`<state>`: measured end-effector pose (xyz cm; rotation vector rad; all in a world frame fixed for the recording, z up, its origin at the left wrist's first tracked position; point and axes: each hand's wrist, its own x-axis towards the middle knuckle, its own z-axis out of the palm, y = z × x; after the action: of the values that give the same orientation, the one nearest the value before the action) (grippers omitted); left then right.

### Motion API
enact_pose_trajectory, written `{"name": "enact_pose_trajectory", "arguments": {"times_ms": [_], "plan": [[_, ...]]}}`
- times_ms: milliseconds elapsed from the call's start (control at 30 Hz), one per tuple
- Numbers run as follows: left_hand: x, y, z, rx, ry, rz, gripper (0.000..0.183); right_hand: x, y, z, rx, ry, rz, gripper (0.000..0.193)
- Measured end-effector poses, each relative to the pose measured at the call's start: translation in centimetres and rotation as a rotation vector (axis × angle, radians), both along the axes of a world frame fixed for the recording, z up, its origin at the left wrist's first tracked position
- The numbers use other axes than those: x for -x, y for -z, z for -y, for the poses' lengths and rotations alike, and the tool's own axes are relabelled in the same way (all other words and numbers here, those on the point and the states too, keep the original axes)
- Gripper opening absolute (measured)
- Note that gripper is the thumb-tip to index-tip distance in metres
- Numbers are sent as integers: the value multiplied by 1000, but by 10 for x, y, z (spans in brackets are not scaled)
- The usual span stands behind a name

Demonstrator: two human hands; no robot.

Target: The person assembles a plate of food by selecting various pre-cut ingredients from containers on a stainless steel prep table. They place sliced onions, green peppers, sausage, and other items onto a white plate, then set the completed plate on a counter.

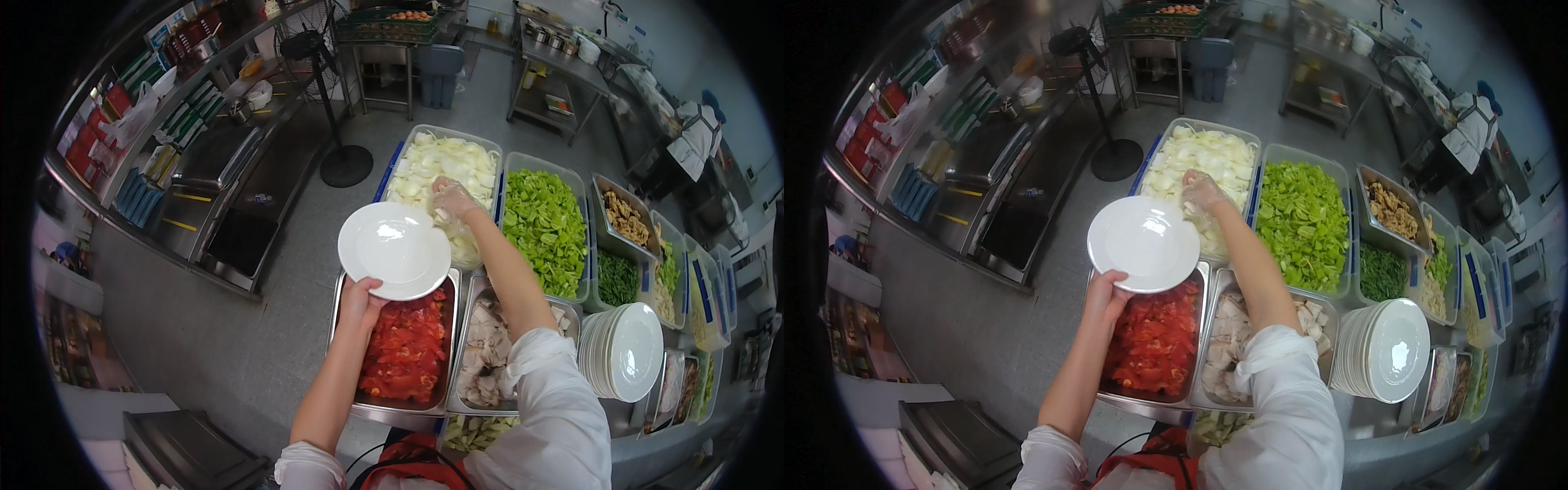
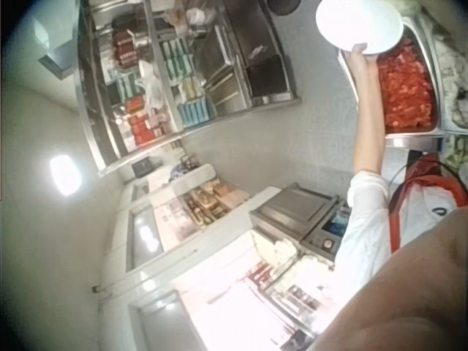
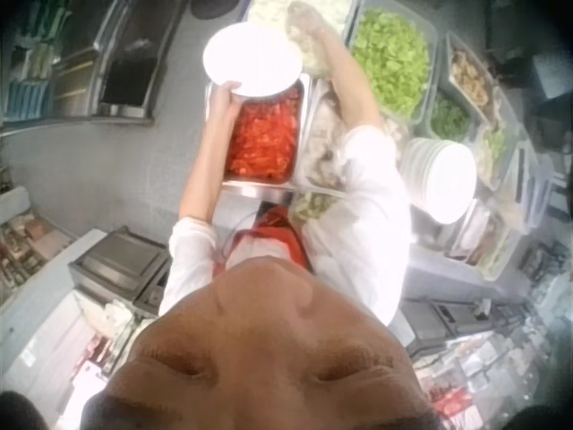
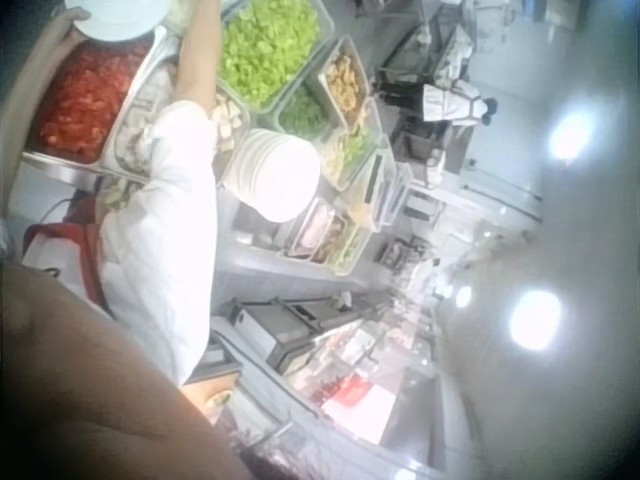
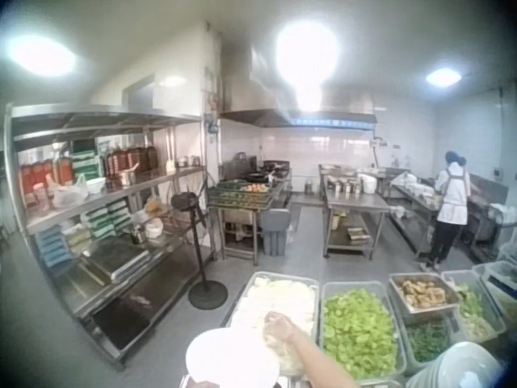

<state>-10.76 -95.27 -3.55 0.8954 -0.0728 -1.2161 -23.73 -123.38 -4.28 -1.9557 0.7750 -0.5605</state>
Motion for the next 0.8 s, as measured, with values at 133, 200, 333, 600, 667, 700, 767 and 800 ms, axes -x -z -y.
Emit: {"name": "enact_pose_trajectory", "arguments": {"times_ms": [133, 200, 333, 600, 667, 700, 767, 800], "plan": [[7, 13, 43, 7, 60, -79, 69, 5, -9, -18, 86, -52, 117, 15], [8, 27, 61, 20, 112, -234, 68, 1, -11, -35, 271, 6, -85, 24], [30, 13, 78, 36, 127, -176, 68, 26, -56, -69, 452, 24, -471, 54], [51, 5, 94, 79, 235, -159, 71, 169, -96, -14, 350, 463, -596, 73], [58, 5, 101, 43, 257, -185, 70, 202, -79, 4, 250, 555, -802, 76], [60, 6, 104, 25, 264, -198, 70, 207, -69, 6, 217, 569, -901, 78], [65, 4, 109, 30, 279, -195, 68, 210, -58, 4, 162, 549, -1069, 80], [67, 4, 113, 36, 279, -190, 67, 211, -47, 9, 159, 525, -1090, 80]]}}
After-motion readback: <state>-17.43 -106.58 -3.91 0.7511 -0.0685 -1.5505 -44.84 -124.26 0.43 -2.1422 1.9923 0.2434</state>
